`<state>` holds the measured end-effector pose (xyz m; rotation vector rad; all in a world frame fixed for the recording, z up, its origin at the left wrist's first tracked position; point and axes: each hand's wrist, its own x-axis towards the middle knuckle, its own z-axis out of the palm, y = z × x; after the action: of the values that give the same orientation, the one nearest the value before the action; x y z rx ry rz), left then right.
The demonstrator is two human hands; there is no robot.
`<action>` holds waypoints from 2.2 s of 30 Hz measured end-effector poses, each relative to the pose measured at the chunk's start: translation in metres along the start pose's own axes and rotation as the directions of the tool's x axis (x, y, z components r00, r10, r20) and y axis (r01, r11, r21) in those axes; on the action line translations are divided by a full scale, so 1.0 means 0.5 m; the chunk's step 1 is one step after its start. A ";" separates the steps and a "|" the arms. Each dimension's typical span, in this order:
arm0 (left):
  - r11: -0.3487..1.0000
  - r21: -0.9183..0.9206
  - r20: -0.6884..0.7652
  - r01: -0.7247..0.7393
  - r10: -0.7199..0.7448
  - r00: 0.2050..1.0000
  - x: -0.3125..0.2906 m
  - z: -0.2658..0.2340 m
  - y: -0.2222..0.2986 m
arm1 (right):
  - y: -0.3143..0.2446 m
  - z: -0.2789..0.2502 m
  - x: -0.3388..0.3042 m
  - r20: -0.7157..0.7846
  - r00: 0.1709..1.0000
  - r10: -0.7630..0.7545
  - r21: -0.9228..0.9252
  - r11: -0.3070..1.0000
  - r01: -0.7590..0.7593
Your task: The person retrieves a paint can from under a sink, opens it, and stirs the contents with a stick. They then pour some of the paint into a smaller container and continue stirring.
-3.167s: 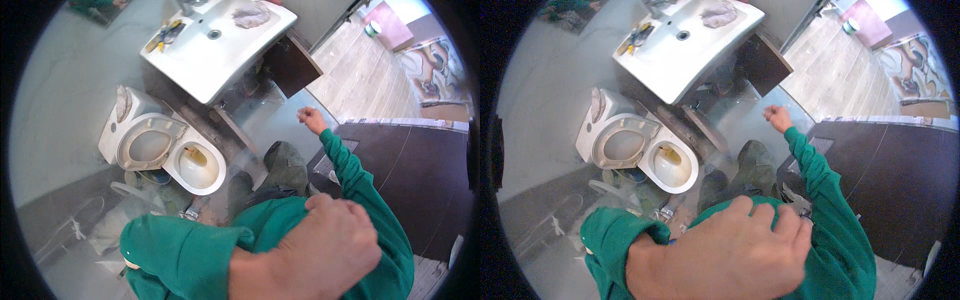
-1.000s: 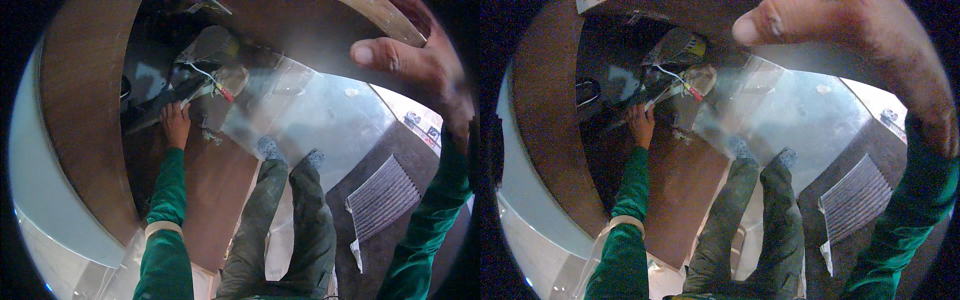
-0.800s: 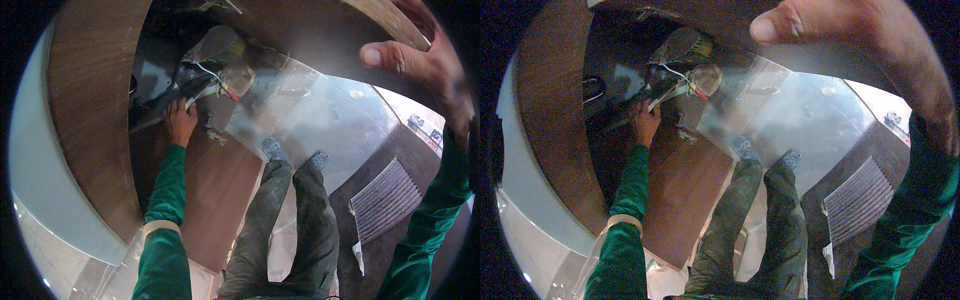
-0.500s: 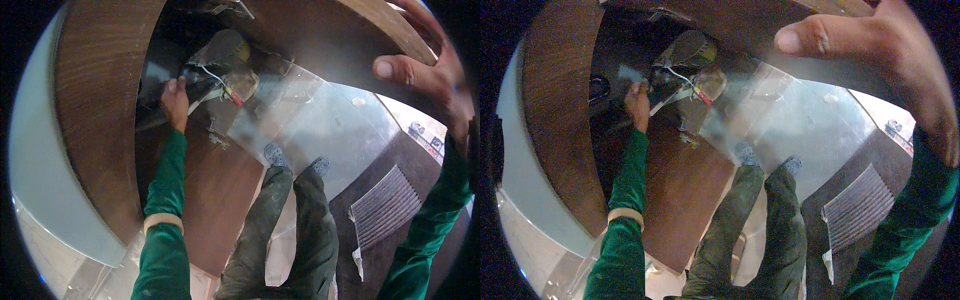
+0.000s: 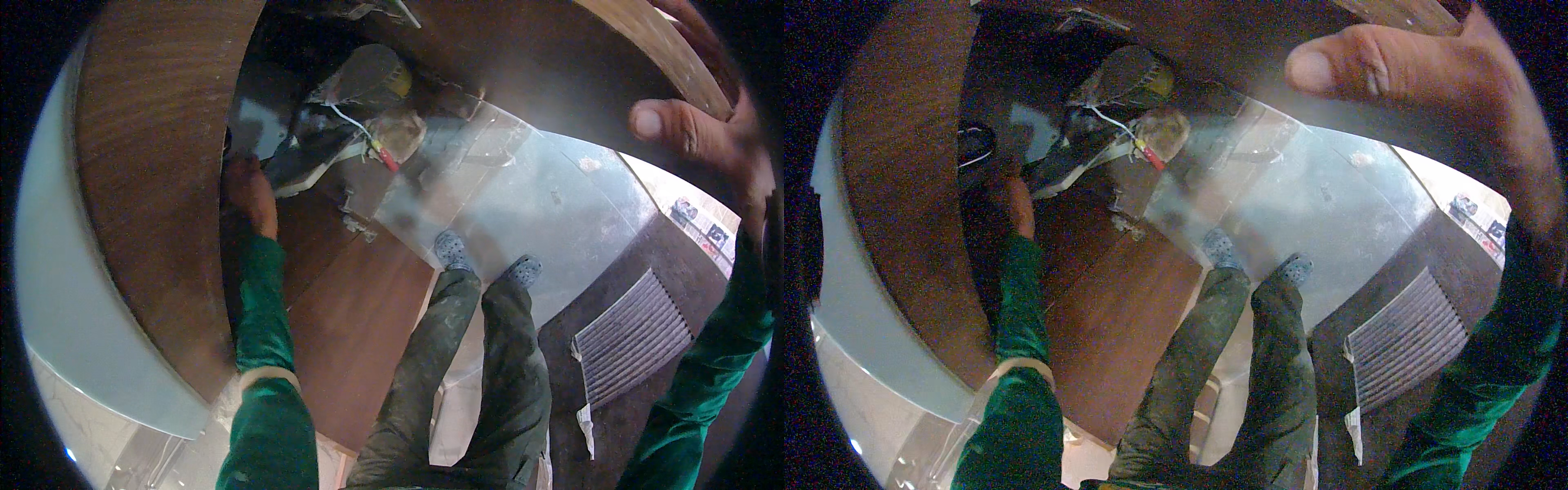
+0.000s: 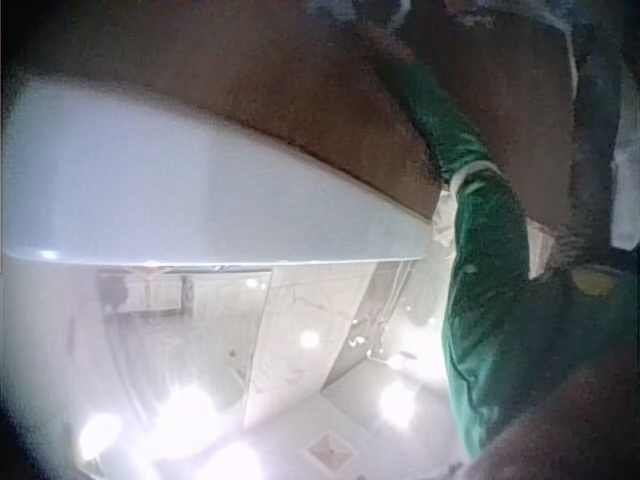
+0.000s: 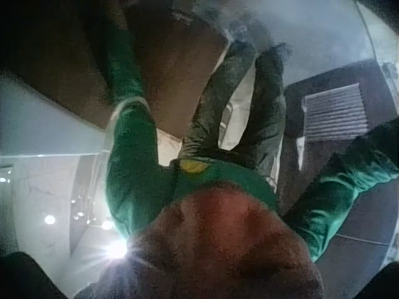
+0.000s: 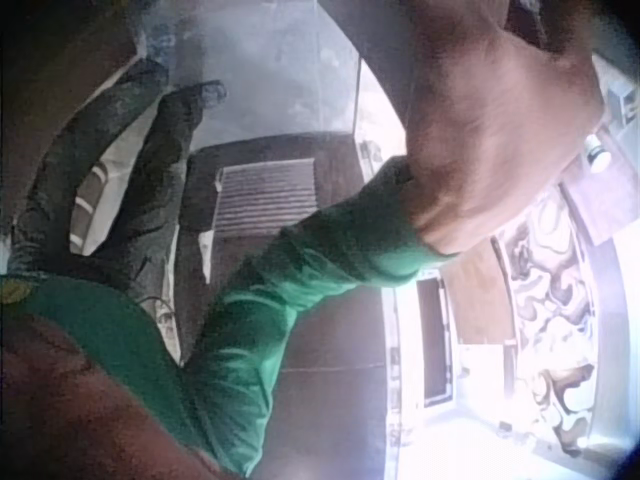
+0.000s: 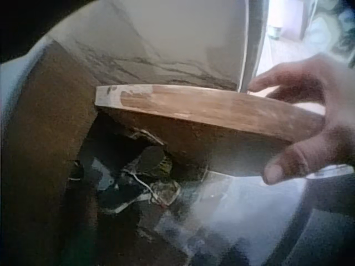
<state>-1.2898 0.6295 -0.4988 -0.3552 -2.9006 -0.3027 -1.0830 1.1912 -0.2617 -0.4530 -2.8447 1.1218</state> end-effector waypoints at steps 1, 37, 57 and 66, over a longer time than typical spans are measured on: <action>0.982 0.168 -0.063 -0.081 0.092 0.994 -0.063 -0.038 -0.040 | 0.016 0.026 0.016 0.027 0.999 -0.023 0.039 0.999 0.022; 0.988 -0.071 0.052 0.134 -0.131 0.990 0.337 0.365 0.043 | -0.026 0.076 -0.003 0.085 0.992 -0.089 -0.066 0.993 0.095; 0.998 0.005 -0.006 0.056 -0.056 0.998 0.181 0.290 0.020 | -0.044 0.014 -0.007 0.117 0.993 0.000 -0.054 0.999 0.007; 0.869 0.479 0.076 0.122 -0.180 0.981 0.086 0.164 0.227 | -0.030 0.017 -0.018 0.054 0.999 -0.005 -0.088 0.996 0.010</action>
<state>-1.3157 0.7653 -0.5477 -0.0625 -2.9888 0.4215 -1.0795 1.1727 -0.2570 -0.4231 -2.9491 1.0251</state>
